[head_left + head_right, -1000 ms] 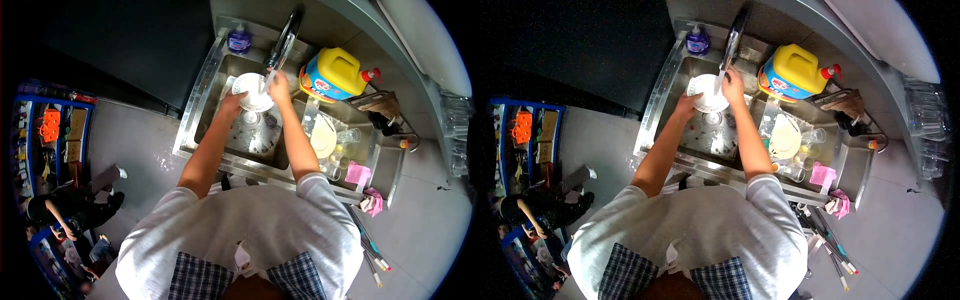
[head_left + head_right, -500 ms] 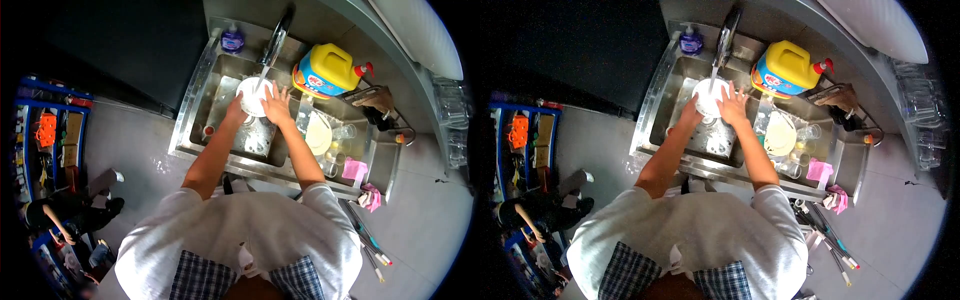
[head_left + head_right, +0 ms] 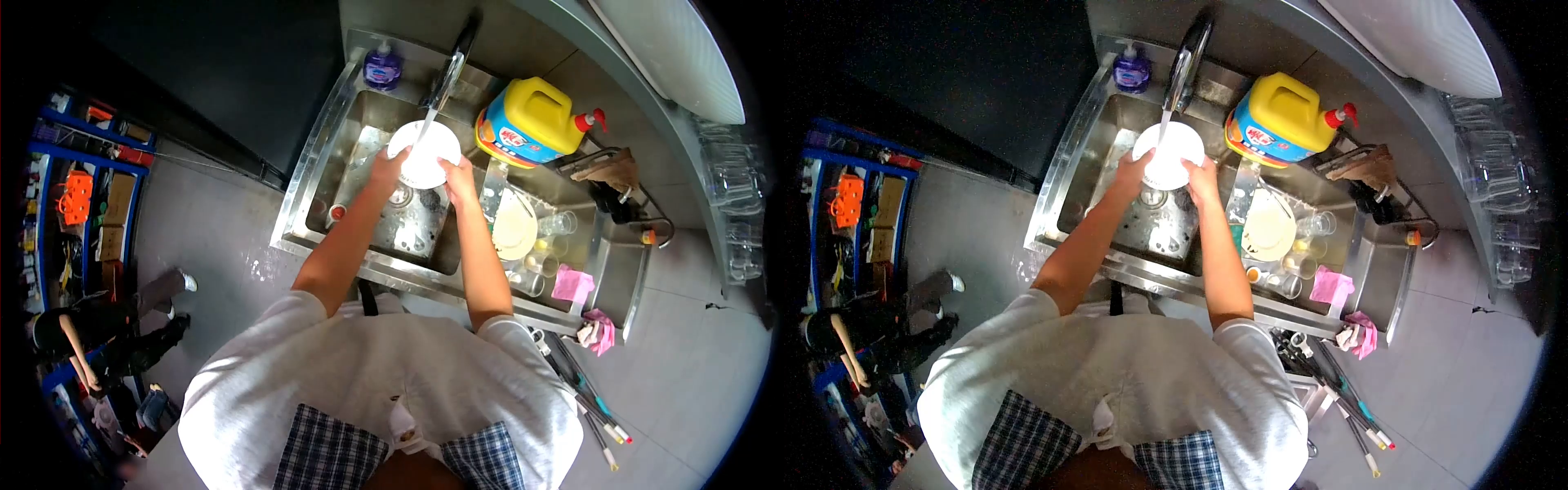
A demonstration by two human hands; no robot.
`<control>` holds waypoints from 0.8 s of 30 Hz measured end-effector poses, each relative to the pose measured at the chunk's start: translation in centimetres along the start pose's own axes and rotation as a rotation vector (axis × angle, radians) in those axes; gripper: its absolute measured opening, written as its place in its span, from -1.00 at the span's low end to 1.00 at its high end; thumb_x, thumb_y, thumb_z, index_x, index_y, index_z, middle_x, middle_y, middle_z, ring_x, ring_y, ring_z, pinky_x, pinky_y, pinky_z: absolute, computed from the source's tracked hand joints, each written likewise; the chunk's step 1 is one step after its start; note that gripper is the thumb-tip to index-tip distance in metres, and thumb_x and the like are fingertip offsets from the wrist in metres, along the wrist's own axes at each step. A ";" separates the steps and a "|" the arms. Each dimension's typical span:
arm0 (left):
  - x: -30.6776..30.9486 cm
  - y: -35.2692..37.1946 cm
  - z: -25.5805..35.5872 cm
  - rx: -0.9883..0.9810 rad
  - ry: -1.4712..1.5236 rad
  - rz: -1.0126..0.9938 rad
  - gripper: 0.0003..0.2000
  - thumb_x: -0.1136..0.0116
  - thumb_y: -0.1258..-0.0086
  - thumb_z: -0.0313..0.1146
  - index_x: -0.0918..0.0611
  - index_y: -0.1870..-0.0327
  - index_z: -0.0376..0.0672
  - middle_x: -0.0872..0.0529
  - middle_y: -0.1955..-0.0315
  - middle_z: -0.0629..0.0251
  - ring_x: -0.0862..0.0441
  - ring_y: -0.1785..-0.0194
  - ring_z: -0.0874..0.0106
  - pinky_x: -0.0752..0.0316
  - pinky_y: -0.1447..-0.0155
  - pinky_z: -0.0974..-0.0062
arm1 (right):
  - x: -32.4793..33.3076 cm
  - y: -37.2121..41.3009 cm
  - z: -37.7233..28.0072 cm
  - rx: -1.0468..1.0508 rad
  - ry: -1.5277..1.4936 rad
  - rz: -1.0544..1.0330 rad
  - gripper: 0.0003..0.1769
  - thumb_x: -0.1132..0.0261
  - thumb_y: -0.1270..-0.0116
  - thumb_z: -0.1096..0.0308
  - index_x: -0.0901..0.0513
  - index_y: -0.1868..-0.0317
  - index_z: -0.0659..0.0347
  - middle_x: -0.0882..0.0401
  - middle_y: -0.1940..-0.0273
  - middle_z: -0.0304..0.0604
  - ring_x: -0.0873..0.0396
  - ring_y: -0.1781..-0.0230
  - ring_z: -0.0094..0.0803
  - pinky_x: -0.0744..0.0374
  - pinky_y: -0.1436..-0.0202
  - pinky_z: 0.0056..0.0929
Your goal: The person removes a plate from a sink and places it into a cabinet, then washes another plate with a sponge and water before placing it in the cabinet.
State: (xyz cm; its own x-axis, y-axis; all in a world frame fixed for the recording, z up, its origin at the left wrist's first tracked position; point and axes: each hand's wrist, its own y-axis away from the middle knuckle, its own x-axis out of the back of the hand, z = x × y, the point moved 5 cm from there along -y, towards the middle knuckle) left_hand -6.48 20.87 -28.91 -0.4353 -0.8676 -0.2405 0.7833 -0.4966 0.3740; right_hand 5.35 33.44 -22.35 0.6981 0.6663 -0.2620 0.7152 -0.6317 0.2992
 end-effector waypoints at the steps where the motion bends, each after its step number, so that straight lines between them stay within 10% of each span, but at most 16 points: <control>1: 0.3 -0.6 0.1 -0.079 -0.181 0.080 -0.61 -0.16 -0.36 -0.25 -0.51 -0.05 -0.40 -0.66 0.08 -0.07 -0.65 0.06 0.10 -0.54 0.00 0.24 | -0.1 -0.1 -0.2 0.043 0.073 0.049 -0.63 -0.28 -0.23 0.54 -0.53 -0.05 0.46 -0.65 0.07 0.00 -0.62 0.11 -0.28 -0.56 0.02 -0.38; 6: -1.8 -0.1 3.0 -0.167 -0.548 0.409 -0.46 0.11 -0.43 0.05 -0.46 -0.03 -0.38 -0.57 0.06 -0.28 -0.51 -0.05 -0.18 -0.37 -0.15 0.05 | -3.7 1.9 -2.7 0.467 0.830 0.163 -0.74 -0.27 -0.21 0.44 -0.62 0.10 0.38 -0.68 0.28 0.12 -0.68 0.26 -0.14 -0.56 0.12 -0.29; 14: -1.0 0.1 2.4 -0.220 -0.522 0.375 -0.51 -0.04 -0.39 0.05 -0.57 0.07 -0.30 -0.67 0.21 -0.17 -0.62 0.08 -0.07 -0.47 -0.04 0.13 | -5.6 -1.0 -2.6 0.169 -0.026 0.051 -0.60 -0.15 -0.26 0.56 -0.51 -0.13 0.38 -0.65 0.06 -0.03 -0.63 0.15 -0.31 -0.58 0.03 -0.40; 18: 2.4 -1.0 3.0 -0.222 -0.008 0.160 -0.73 -0.20 -0.37 -0.18 -0.65 0.23 -0.25 -0.71 0.38 0.27 -0.63 0.28 0.38 -0.49 0.15 0.45 | -4.3 -1.5 -1.2 -0.168 -0.306 -0.059 -0.60 -0.20 -0.29 0.54 -0.49 -0.15 0.38 -0.62 0.00 0.01 -0.64 0.10 -0.23 -0.60 0.01 -0.34; 24: 2.4 -0.4 6.1 -0.068 0.078 -0.123 -0.56 -0.21 -0.32 -0.48 -0.48 -0.23 -0.24 -0.66 0.04 0.18 -0.61 0.05 0.40 -0.51 -0.01 0.43 | -2.7 -2.9 2.2 -0.138 -0.096 0.128 -0.67 -0.28 -0.32 0.43 -0.55 -0.04 0.44 -0.64 0.06 0.02 -0.64 0.18 -0.27 -0.60 0.12 -0.35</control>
State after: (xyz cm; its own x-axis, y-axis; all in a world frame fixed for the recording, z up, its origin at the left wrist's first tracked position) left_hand -10.58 18.78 -24.17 -0.4961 -0.7943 -0.3506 0.7553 -0.5940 0.2769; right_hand 1.42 32.59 -24.52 0.7879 0.5389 -0.2979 0.6133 -0.6442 0.4569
